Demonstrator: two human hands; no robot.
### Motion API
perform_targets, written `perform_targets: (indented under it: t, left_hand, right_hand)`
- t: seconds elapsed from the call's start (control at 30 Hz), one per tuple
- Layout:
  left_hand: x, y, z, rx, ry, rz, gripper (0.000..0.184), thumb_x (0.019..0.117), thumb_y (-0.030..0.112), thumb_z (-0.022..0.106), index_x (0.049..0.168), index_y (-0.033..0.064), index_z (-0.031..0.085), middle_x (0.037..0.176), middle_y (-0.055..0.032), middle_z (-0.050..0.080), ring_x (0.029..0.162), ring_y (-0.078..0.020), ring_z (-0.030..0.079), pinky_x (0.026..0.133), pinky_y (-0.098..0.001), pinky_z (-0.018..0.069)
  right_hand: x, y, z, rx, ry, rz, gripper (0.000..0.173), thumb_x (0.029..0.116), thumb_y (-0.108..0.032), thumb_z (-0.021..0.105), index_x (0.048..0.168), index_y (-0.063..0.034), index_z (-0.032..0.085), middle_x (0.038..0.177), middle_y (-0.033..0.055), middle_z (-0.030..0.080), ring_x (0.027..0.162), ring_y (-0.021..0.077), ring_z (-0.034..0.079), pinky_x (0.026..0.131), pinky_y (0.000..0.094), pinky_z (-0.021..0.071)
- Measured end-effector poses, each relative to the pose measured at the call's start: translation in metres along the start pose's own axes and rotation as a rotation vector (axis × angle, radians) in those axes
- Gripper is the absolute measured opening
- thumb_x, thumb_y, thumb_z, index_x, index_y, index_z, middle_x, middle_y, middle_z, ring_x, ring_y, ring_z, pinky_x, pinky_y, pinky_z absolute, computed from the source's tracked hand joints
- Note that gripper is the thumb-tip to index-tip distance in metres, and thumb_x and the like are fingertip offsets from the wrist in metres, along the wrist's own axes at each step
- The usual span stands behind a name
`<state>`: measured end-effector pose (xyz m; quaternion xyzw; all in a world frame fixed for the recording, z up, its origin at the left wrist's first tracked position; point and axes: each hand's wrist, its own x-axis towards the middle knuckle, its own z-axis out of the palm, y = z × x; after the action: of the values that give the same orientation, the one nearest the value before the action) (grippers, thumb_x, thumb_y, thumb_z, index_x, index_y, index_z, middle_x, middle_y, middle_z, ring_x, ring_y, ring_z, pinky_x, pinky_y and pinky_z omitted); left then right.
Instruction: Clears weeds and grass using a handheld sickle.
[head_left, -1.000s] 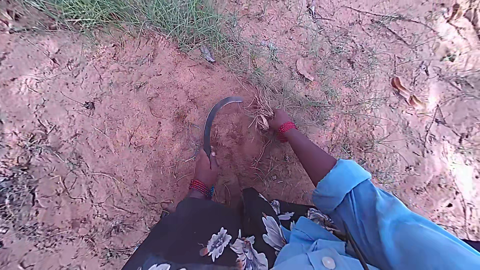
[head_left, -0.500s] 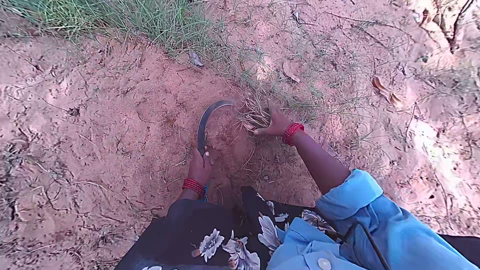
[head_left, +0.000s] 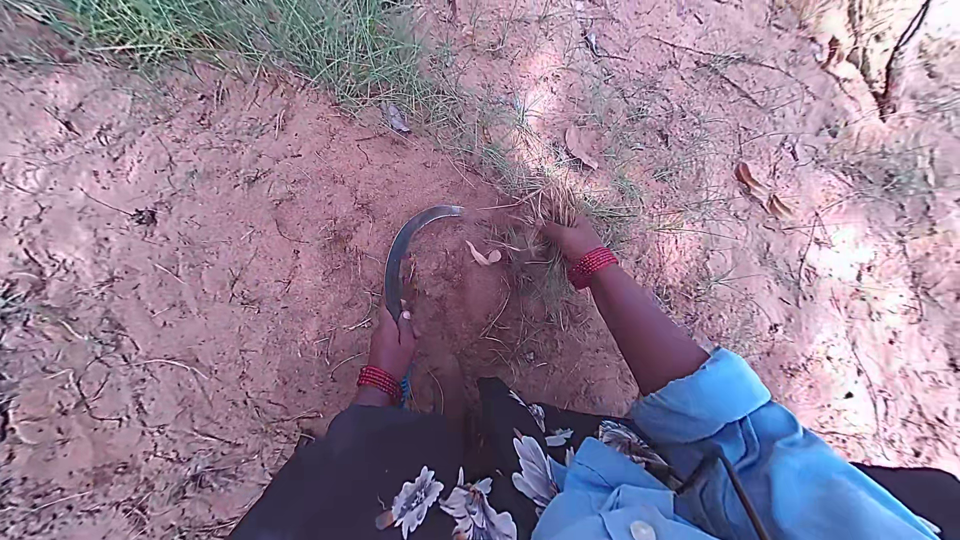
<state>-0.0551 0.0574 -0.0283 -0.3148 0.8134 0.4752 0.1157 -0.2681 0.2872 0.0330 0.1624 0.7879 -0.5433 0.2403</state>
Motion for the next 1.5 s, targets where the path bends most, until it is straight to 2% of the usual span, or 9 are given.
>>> perform_targets:
  t: [0.27,0.4,0.5,0.7,0.93,1.07,1.13,1.27,1.5]
  left_hand:
    - [-0.006,0.002,-0.006,-0.086,0.056,0.057,0.048,0.1096,0.017,0.035,0.147,-0.0122,0.03,0.082,-0.0087,0.059,0.06,-0.0129,0.06,0.059,-0.0316,0.0546]
    - [0.019,0.049,-0.012,0.301,-0.117,-0.035,0.053,0.1116,0.018,0.035,0.153,-0.0136,0.023,0.125,-0.0337,0.062,0.114,-0.0422,0.065,0.103,-0.0515,0.0485]
    - [0.048,0.074,-0.005,0.469,-0.325,-0.147,0.054,0.1127,0.021,0.034,0.156,-0.0076,0.019,0.137,-0.0321,0.056,0.128,-0.0411,0.059,0.11,-0.051,0.0437]
    - [0.015,0.024,0.005,0.084,-0.275,-0.113,0.06,0.11,0.013,0.037,0.157,-0.0087,0.007,0.126,-0.0303,0.056,0.098,-0.0333,0.068,0.09,-0.0455,0.0551]
    - [-0.048,-0.008,-0.022,0.189,-0.158,-0.16,0.049,0.1108,0.016,0.04,0.15,-0.011,0.03,0.1,-0.028,0.066,0.087,-0.04,0.069,0.085,-0.0552,0.0544]
    - [-0.031,0.002,-0.028,0.057,0.005,0.026,0.048,0.1092,0.016,0.037,0.146,-0.013,0.03,0.082,-0.0145,0.061,0.061,-0.0218,0.062,0.061,-0.0408,0.0555]
    - [-0.014,0.019,-0.032,0.086,-0.033,0.088,0.047,0.1094,0.017,0.036,0.145,-0.0127,0.031,0.084,-0.0129,0.061,0.063,-0.0189,0.062,0.061,-0.0373,0.0553]
    - [0.006,0.04,-0.007,0.374,-0.38,-0.081,0.055,0.1122,0.018,0.035,0.156,-0.0111,0.018,0.124,-0.0334,0.062,0.114,-0.0428,0.065,0.103,-0.0522,0.0477]
    - [-0.063,-0.064,-0.002,0.289,-0.135,0.043,0.055,0.1061,0.021,0.045,0.144,-0.0183,0.038,0.089,-0.031,0.068,0.082,-0.0483,0.069,0.079,-0.0633,0.0543]
  right_hand:
    - [0.005,-0.019,-0.062,0.161,0.335,-0.275,0.021,0.0956,-0.012,0.072,0.11,-0.0068,0.058,0.079,-0.0066,0.059,0.061,-0.0016,0.055,0.06,0.0188,0.0513]
    - [0.003,-0.012,-0.043,0.079,0.244,-0.188,0.023,0.0937,-0.007,0.073,0.111,-0.0029,0.059,0.078,-0.0028,0.058,0.058,0.0014,0.053,0.057,0.0206,0.0504]
    - [0.002,-0.004,-0.016,0.042,0.18,-0.14,0.017,0.0976,-0.008,0.068,0.109,-0.001,0.059,0.072,-0.0018,0.056,0.052,0.0022,0.05,0.051,0.0197,0.0471]
    - [0.002,0.008,0.003,-0.126,0.103,-0.112,0.032,0.1004,-0.015,0.066,0.124,0.0057,0.061,0.102,0.0164,0.065,0.083,0.0173,0.06,0.081,0.0388,0.0515]
    - [0.0,0.029,-0.026,-0.096,0.152,-0.118,0.029,0.0997,-0.007,0.065,0.124,0.0073,0.06,0.105,0.0165,0.066,0.087,0.0147,0.062,0.083,0.0352,0.0527]
    - [-0.002,0.043,-0.027,-0.062,0.212,-0.103,0.024,0.1,-0.012,0.066,0.117,0.0036,0.059,0.086,0.0046,0.06,0.065,0.0047,0.055,0.065,0.0247,0.0508]
    - [-0.001,0.04,-0.028,-0.038,0.194,-0.129,0.022,0.1002,-0.012,0.066,0.115,0.0033,0.059,0.081,0.0024,0.058,0.06,0.0036,0.053,0.061,0.0236,0.0503]
    - [0.004,0.037,-0.025,-0.07,0.176,-0.144,0.024,0.1004,-0.015,0.066,0.114,0.0046,0.06,0.082,0.0054,0.058,0.063,0.0077,0.053,0.064,0.0283,0.0495]
    - [-0.006,0.037,-0.03,-0.053,0.145,-0.16,0.021,0.0971,-0.004,0.062,0.116,0.005,0.059,0.085,0.0047,0.059,0.064,0.0044,0.055,0.064,0.0239,0.0508]
